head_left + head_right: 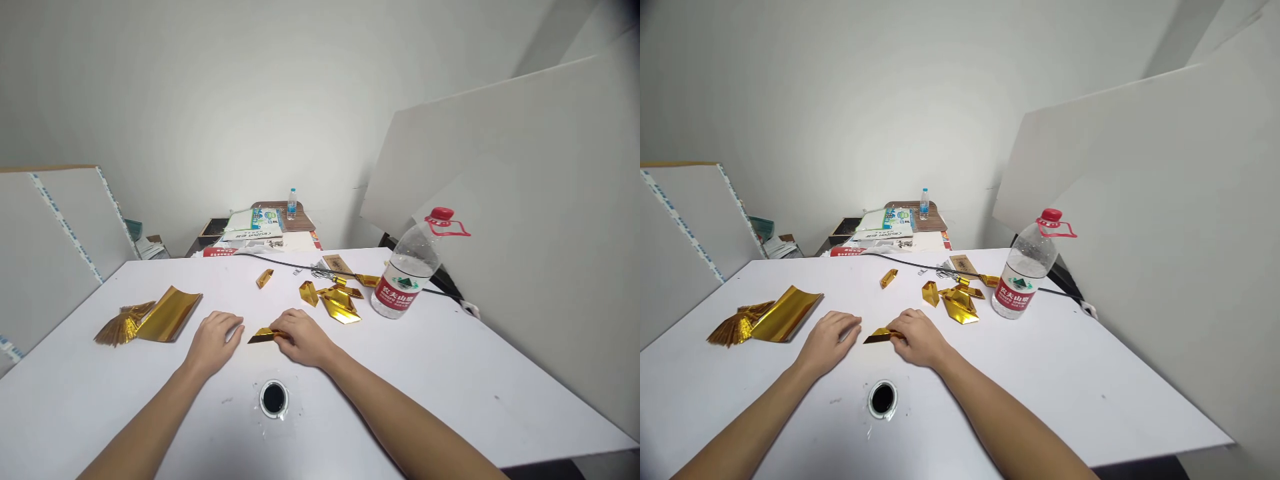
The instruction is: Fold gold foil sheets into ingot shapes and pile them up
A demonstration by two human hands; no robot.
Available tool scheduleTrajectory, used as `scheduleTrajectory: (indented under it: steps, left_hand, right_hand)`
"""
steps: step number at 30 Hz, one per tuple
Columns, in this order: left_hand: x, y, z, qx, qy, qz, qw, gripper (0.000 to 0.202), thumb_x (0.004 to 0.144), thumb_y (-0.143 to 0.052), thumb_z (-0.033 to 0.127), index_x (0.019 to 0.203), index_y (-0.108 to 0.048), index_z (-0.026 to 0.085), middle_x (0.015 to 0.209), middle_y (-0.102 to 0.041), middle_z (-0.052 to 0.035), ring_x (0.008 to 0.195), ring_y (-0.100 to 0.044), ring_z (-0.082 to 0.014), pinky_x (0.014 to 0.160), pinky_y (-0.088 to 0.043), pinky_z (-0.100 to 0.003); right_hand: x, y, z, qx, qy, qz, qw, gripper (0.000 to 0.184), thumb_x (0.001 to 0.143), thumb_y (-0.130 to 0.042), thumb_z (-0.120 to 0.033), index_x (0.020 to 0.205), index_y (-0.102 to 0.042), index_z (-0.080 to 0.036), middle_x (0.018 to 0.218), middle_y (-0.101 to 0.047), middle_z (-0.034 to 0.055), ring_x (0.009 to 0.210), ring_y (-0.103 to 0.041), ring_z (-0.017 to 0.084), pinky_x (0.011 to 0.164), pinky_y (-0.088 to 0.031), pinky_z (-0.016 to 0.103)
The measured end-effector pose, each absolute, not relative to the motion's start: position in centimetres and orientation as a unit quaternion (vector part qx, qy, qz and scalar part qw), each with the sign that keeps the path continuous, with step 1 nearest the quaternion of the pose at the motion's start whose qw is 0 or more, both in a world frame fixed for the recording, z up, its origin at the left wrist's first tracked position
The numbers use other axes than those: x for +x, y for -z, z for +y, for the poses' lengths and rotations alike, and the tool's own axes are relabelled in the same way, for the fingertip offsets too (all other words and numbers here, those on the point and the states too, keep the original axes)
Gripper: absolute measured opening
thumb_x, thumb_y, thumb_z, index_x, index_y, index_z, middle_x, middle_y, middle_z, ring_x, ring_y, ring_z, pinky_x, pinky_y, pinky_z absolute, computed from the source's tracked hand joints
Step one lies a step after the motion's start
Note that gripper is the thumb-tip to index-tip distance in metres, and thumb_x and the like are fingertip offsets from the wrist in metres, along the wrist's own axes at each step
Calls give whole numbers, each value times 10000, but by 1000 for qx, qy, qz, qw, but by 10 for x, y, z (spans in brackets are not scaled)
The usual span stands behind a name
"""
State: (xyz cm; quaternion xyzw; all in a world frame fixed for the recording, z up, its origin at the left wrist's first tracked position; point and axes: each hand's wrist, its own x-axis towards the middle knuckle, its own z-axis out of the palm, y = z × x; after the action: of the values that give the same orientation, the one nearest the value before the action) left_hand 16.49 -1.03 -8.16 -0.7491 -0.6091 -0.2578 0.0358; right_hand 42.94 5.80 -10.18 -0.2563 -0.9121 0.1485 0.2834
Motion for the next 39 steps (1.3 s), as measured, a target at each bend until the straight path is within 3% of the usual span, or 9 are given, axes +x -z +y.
scheduleTrajectory:
  steps: [4, 10, 13, 18, 22, 29, 32, 35, 39]
  left_hand:
    - [155, 62, -14, -698, 272, -644, 157, 342, 1005, -518, 355, 1184, -774, 216, 1309, -720, -72, 1216, -611, -290, 1135, -463, -474]
    - [132, 33, -17, -548, 189, -775, 251, 542, 990, -446, 321, 1425, -607, 41, 1567, -502, -190, 1390, -460, -407, 1168, -428, -542]
    - [126, 30, -16, -541, 118, -811, 190, 557, 985, -410, 311, 1382, -610, -25, 1468, -575, -246, 1304, -555, -400, 1122, -475, -501]
    - [121, 27, -15, -533, 55, -843, 52, 484, 1002, -300, 263, 1049, -747, 83, 1124, -734, -205, 1036, -706, -359, 900, -558, -457]
    - [121, 26, -14, -522, 49, -850, 46, 459, 993, -316, 238, 970, -754, 102, 1031, -746, -199, 985, -723, -362, 837, -555, -430]
    - [120, 25, -11, -522, 49, -850, 50, 434, 980, -366, 252, 948, -765, 83, 1044, -745, -222, 1001, -721, -371, 839, -546, -421]
    - [120, 21, -10, -513, 53, -855, 52, 422, 968, -373, 241, 947, -765, 85, 1021, -750, -222, 997, -723, -377, 840, -541, -422]
    - [121, 17, -11, -494, 58, -866, 54, 414, 957, -383, 252, 968, -770, 108, 989, -756, -213, 976, -727, -382, 814, -543, -421]
    - [123, 14, -13, -476, 55, -876, 55, 404, 956, -373, 258, 965, -753, 123, 1004, -757, -201, 996, -724, -398, 829, -550, -443]
  right_hand:
    - [429, 100, 58, -280, -129, -911, 274, 312, 981, -594, -226, 1278, -686, -246, 1112, -743, 42, 1101, -626, 184, 977, -406, 352]
    - [427, 99, 59, -324, -128, -894, 283, 122, 931, -591, -189, 993, -693, -166, 1071, -717, 74, 1051, -587, 203, 938, -407, 362]
    - [427, 101, 60, -332, -126, -889, 288, 87, 924, -576, -188, 939, -656, -156, 1193, -696, 95, 1144, -557, 224, 990, -404, 388]
    - [428, 104, 59, -352, -130, -881, 288, 85, 932, -550, -197, 901, -615, -152, 1299, -684, 92, 1218, -540, 259, 1053, -353, 463]
    - [430, 103, 58, -334, -130, -887, 292, 95, 941, -574, -227, 930, -641, -162, 1250, -707, 94, 1200, -556, 243, 1044, -342, 446]
    - [464, 90, 83, -512, 32, -728, 455, 269, 1013, -534, -367, 980, -730, -186, 1347, -633, 129, 1283, -444, 334, 1108, -264, 575]
    - [474, 91, 86, -575, 42, -705, 414, 447, 962, -593, -434, 1295, -661, -142, 1467, -516, 216, 1326, -381, 421, 1084, -283, 655]
    - [468, 94, 73, -500, 5, -778, 381, 498, 966, -587, -423, 1403, -605, -187, 1500, -487, 182, 1356, -376, 389, 1112, -316, 623]
    - [448, 96, 51, -311, -81, -887, 333, 306, 982, -610, -397, 1230, -713, -250, 1408, -586, 110, 1319, -454, 297, 1127, -365, 525]
